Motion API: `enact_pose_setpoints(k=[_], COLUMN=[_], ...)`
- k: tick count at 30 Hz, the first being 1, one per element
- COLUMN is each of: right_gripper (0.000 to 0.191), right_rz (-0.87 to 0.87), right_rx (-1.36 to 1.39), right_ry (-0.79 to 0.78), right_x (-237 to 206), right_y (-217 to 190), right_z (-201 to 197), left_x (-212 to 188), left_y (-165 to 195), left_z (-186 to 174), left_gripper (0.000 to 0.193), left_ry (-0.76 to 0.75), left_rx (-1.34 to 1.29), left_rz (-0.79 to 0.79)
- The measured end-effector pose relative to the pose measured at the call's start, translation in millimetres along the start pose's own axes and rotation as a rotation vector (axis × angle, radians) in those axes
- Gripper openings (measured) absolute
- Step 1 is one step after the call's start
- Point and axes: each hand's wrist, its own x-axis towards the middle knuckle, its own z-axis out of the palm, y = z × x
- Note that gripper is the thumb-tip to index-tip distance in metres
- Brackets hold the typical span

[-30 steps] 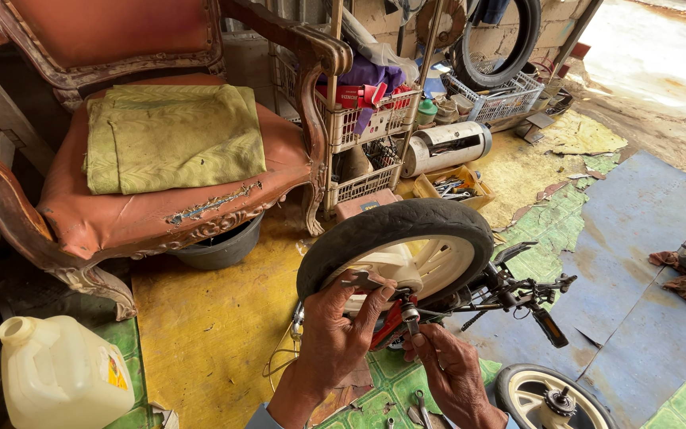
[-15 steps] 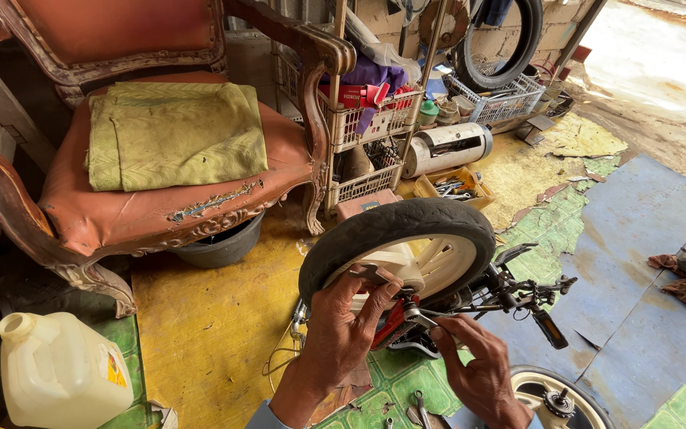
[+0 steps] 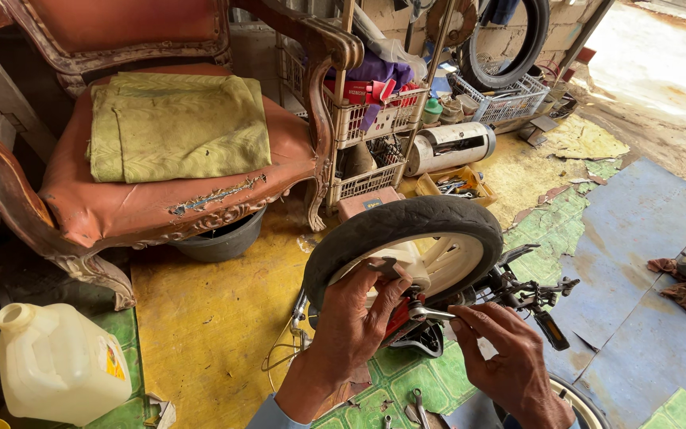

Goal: The person sits on the floor of a repair shop working on a small bicycle lying on its side. They use wrenches and a socket tool to loosen and tighten nuts on the rear wheel hub and brake area, handling bolts and wheel components by hand throughout.

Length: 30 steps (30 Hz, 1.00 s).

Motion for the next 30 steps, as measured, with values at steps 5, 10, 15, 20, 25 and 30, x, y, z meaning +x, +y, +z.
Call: enact_pose_setpoints(k=[5,10,15,20,25,30], right_gripper=[0.023,0.023,0.024,0.023,0.024,0.024], right_rz=[-0.019,-0.002,-0.001,0.034,0.012,-0.044], right_rx=[-0.019,-0.012,0.030,0.020,-0.005,-0.062], right_ry=[-0.025,-0.034,-0.026,-0.049,-0.048,-0.061], right_x=[5.9,6.5,4.9,3.4,3.0,8.9], right_y=[-5.5,-6.1,-4.3,-1.0,0.7,-3.0], right_z=[-6.8,-6.6,-4.5,-2.8,-3.6,-10.2], left_x=[0.3,0.7,3.2,4.1,5.8,6.0], left_y=[-4.3,-4.1,-1.1,2.2,3.9,7.7], left_z=[3.6,3.4,1.7,-0.2,1.5,2.8], left_gripper=[0.013,0.014,0.011,0.010,0.006,0.008], left_ry=[0.017,-0.002,-0.015,-0.058,-0.083,-0.067], left_rx=[-0.003,-0.019,-0.035,-0.051,0.065,0.040], left_rz=[0.024,-0.019,0.022,0.025,0.140,0.089])
